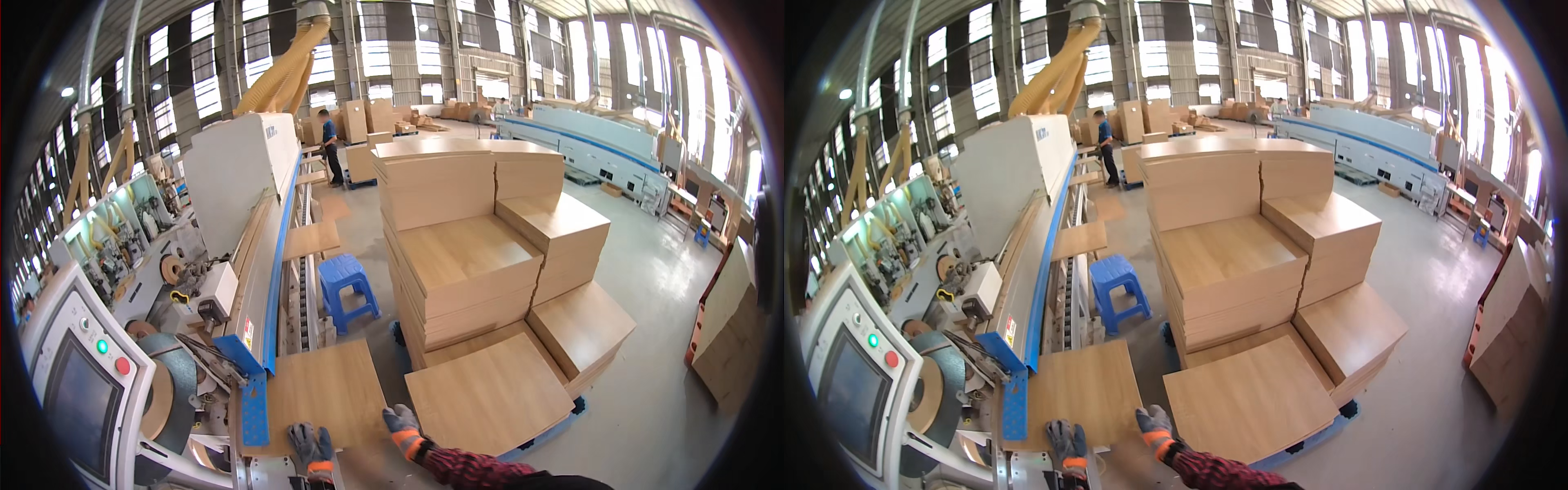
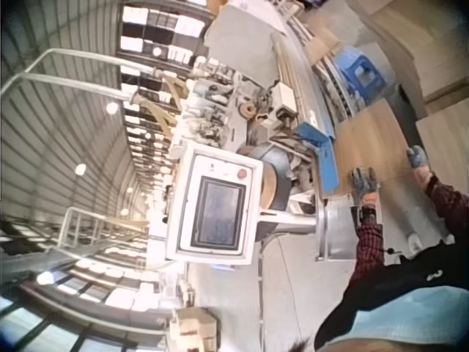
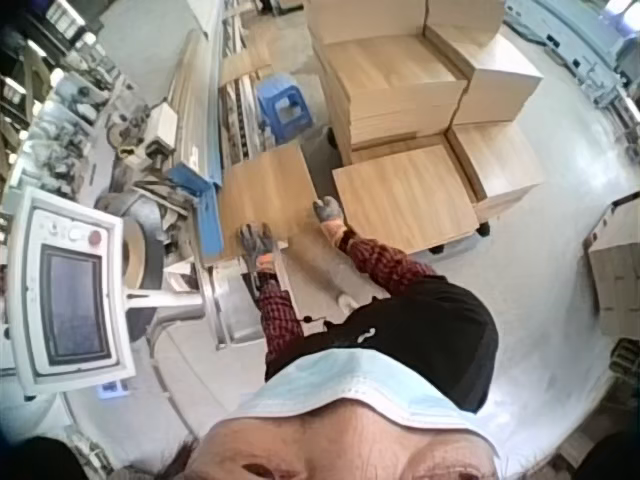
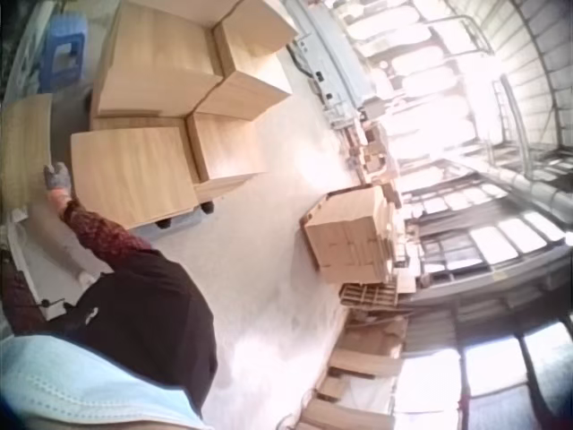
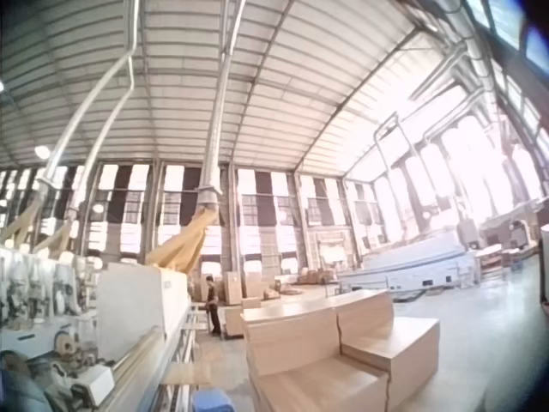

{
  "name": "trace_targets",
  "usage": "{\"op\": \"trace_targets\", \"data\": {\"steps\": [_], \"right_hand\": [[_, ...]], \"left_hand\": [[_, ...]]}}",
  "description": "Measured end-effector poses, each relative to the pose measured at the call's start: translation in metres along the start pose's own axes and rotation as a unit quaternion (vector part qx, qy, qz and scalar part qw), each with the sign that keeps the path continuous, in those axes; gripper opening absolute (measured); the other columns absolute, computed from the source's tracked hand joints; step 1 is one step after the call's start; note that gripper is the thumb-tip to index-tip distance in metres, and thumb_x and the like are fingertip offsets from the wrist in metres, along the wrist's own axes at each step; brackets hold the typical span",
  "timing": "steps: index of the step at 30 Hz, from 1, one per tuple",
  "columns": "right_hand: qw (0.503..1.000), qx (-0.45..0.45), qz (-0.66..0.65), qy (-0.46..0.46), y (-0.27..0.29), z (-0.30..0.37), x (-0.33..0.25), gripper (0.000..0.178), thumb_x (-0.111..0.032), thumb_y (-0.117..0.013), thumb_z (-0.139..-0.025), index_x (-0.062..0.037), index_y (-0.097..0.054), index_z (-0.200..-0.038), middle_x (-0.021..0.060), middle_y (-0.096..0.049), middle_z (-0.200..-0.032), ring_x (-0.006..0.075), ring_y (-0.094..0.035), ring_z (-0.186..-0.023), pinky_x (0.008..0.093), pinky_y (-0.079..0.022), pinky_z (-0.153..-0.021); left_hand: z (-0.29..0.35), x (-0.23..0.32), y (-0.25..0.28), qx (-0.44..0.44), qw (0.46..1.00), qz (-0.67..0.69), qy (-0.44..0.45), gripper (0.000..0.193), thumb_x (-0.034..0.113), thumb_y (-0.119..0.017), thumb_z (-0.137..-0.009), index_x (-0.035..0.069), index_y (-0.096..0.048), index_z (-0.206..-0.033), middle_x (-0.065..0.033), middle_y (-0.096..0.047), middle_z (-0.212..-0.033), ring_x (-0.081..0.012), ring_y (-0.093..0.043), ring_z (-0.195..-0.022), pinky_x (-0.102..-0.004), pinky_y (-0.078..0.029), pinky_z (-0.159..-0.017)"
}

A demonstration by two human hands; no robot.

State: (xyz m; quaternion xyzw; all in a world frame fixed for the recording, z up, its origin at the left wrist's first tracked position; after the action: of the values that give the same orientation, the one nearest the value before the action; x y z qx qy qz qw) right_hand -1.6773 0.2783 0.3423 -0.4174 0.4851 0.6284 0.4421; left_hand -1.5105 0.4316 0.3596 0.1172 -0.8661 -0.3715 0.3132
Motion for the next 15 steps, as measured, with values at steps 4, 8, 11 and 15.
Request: {"op": "trace_targets", "data": {"steps": [4,8,11,15], "right_hand": [[0.991,0.002,-0.083,0.107,0.117,0.03,0.021,0.038,-0.028,-0.068,-0.076,-0.0025,-0.06,-0.103,0.0175,-0.061,-0.099,0.0286,-0.06,-0.092,0.037,-0.047,-0.082],[0.884,0.29,0.294,0.219,0.312,-0.043,0.052,0.051,-0.037,-0.063,-0.076,0.0021,-0.053,-0.108,0.0211,-0.055,-0.107,0.0363,-0.05,-0.102,0.0435,-0.04,-0.09],[0.721,0.391,0.571,-0.028,0.408,-0.103,0.093,0.065,-0.054,-0.048,-0.079,0.002,-0.052,-0.113,0.0267,-0.053,-0.112,0.0393,-0.045,-0.113,0.0418,-0.036,-0.096],[0.835,0.183,0.511,-0.087,0.423,-0.124,0.136,0.05,-0.056,-0.042,-0.079,-0.0116,-0.061,-0.094,0.0161,-0.062,-0.099,0.0394,-0.059,-0.081,0.05,-0.045,-0.063]], "left_hand": [[-0.007,-0.007,0.007,0.022,0.991,-0.118,0.063,0.053,0.04,-0.052,-0.082,-0.006,-0.05,-0.109,-0.0286,-0.041,-0.122,-0.0464,-0.033,-0.118,-0.053,-0.025,-0.1],[0.039,0.049,-0.02,0.167,0.982,-0.036,-0.077,0.039,0.03,-0.051,-0.086,0.003,-0.055,-0.113,-0.0229,-0.045,-0.125,-0.0356,-0.039,-0.12,-0.0435,-0.034,-0.099],[0.088,0.134,-0.077,-0.194,0.965,-0.088,-0.153,0.023,0.029,-0.053,-0.085,0.007,-0.055,-0.09,-0.0125,-0.056,-0.089,-0.0333,-0.054,-0.084,-0.0358,-0.045,-0.078],[0.148,0.211,-0.1,-0.179,0.971,0.144,0.071,0.056,0.046,-0.059,-0.075,-0.001,-0.052,-0.105,-0.0213,-0.054,-0.102,-0.0375,-0.051,-0.096,-0.0416,-0.041,-0.085]]}}
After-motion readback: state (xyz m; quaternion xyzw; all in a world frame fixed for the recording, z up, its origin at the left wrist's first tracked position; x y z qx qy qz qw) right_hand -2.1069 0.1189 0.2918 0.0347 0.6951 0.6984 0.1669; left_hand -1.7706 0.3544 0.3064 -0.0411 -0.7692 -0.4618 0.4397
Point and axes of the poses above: each hand's wrist, its own z-axis away from the middle knuckle, its own y-axis out of the back of the hand, x = y × z, the point moved 1 cm from there along -z, towards the middle knuckle
